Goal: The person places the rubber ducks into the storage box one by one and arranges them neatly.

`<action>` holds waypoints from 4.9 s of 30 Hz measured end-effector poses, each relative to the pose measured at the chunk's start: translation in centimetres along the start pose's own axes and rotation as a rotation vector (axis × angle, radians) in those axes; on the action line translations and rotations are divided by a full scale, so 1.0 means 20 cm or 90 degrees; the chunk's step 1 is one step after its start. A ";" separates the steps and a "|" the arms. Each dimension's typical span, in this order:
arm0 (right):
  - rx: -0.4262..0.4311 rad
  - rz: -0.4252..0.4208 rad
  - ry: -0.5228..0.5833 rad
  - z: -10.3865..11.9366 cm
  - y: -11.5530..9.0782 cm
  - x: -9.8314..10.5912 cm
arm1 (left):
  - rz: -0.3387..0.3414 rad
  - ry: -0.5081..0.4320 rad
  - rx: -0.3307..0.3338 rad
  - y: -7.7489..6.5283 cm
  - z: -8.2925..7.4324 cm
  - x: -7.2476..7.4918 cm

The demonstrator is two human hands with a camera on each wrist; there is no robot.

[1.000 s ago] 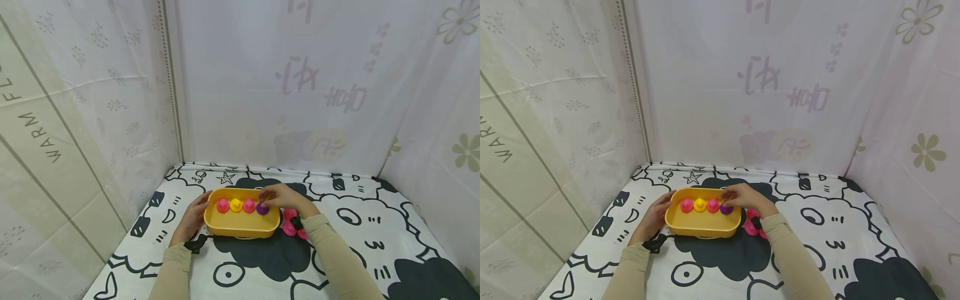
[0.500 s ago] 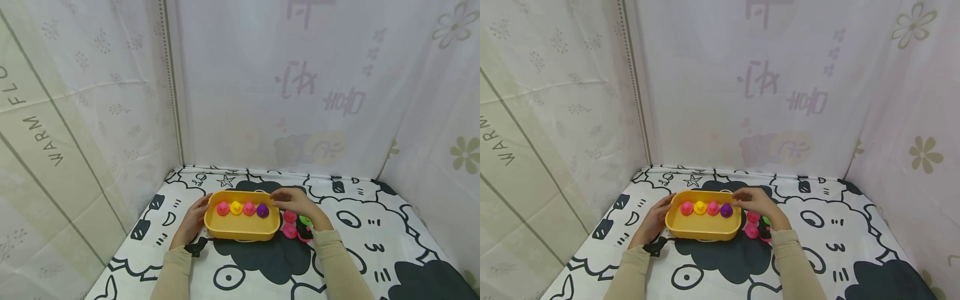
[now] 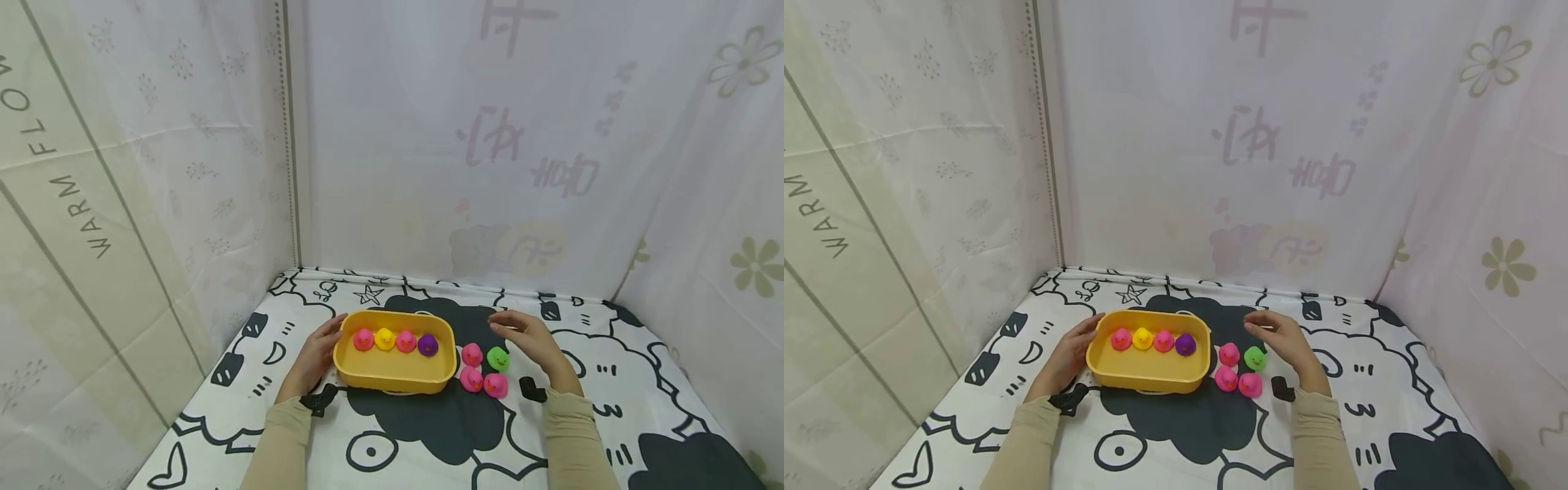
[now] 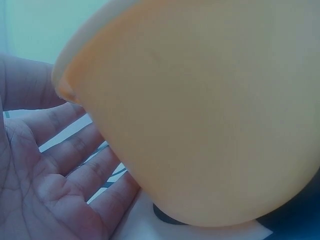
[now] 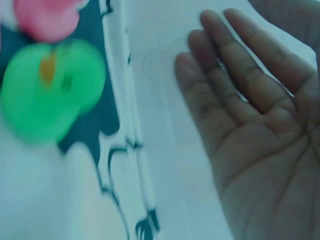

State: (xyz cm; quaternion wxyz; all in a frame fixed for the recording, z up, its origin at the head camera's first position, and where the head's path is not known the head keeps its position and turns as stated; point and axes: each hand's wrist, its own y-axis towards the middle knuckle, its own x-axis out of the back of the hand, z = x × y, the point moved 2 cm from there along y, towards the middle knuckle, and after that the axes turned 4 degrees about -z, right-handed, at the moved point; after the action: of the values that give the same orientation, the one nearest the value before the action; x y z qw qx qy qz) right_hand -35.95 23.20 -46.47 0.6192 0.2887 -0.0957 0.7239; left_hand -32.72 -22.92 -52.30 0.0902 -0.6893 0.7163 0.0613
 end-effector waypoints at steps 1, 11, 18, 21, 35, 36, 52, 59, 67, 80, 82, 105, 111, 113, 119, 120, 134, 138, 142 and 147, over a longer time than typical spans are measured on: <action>-0.015 0.007 -0.002 -0.02 -0.01 0.01 | 0.000 -0.003 -0.001 0.00 0.00 0.00; -0.084 0.111 0.119 -0.35 -0.12 0.03 | -0.004 0.004 0.010 0.01 0.05 0.00; -0.069 0.134 0.139 -0.39 -0.13 0.00 | -0.003 0.008 0.003 0.01 0.02 0.00; -0.065 0.116 0.116 -0.38 -0.12 0.00 | 0.001 0.011 -0.003 0.01 0.01 -0.01; -0.086 0.080 0.050 -0.40 -0.09 -0.01 | -0.010 0.008 0.005 0.00 0.00 0.00; -0.095 0.066 0.047 -0.40 -0.08 -0.01 | -0.011 0.009 0.002 0.00 -0.01 -0.01; -0.141 -0.015 0.064 -0.43 -0.08 0.00 | -0.003 0.016 0.008 0.00 0.00 0.00; -0.131 -0.040 0.071 -0.43 -0.07 0.02 | 0.003 0.011 0.002 0.01 -0.01 0.00; -0.126 -0.053 0.091 -0.41 -0.08 0.03 | -0.003 0.009 0.010 0.00 0.01 0.01; -0.111 -0.069 0.135 -0.37 -0.08 0.03 | 0.002 0.019 0.002 0.00 -0.03 -0.01; -0.107 -0.065 0.132 -0.36 -0.07 0.03 | 0.002 0.020 0.006 0.00 -0.03 -0.01; -0.001 -0.059 0.136 -0.01 -0.01 -0.06 | -0.003 0.016 0.001 -0.01 -0.02 -0.02; 0.031 -0.017 0.160 0.08 -0.02 -0.14 | -0.004 0.018 0.008 -0.01 0.00 -0.02; 0.032 0.001 0.162 0.10 -0.02 -0.17 | -0.010 0.019 0.009 -0.01 0.01 -0.02; 0.032 0.042 0.159 0.16 0.03 -0.28 | -0.012 0.016 0.007 -0.01 0.01 -0.03; 0.036 0.053 0.155 0.18 0.04 -0.30 | -0.009 0.015 0.006 -0.01 0.00 -0.03; 0.125 0.227 0.006 0.52 0.28 -0.62 | -0.008 0.018 0.008 -0.01 0.00 0.01; 0.129 0.257 0.005 0.57 0.33 -0.69 | 0.000 0.015 0.003 0.00 0.00 0.01; 0.130 0.297 -0.018 0.62 0.35 -0.77 | 0.004 0.009 0.007 0.01 0.00 0.00; 0.165 0.383 -0.080 0.68 0.36 -0.89 | 0.002 0.008 0.008 0.01 0.00 0.01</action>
State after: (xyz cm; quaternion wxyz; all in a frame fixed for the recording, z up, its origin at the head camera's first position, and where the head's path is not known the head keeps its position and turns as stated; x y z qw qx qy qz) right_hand -37.49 -0.13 -43.35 0.3284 0.3679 -0.1216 0.8614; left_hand -32.88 -23.03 -52.41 0.0898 -0.6876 0.7186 0.0523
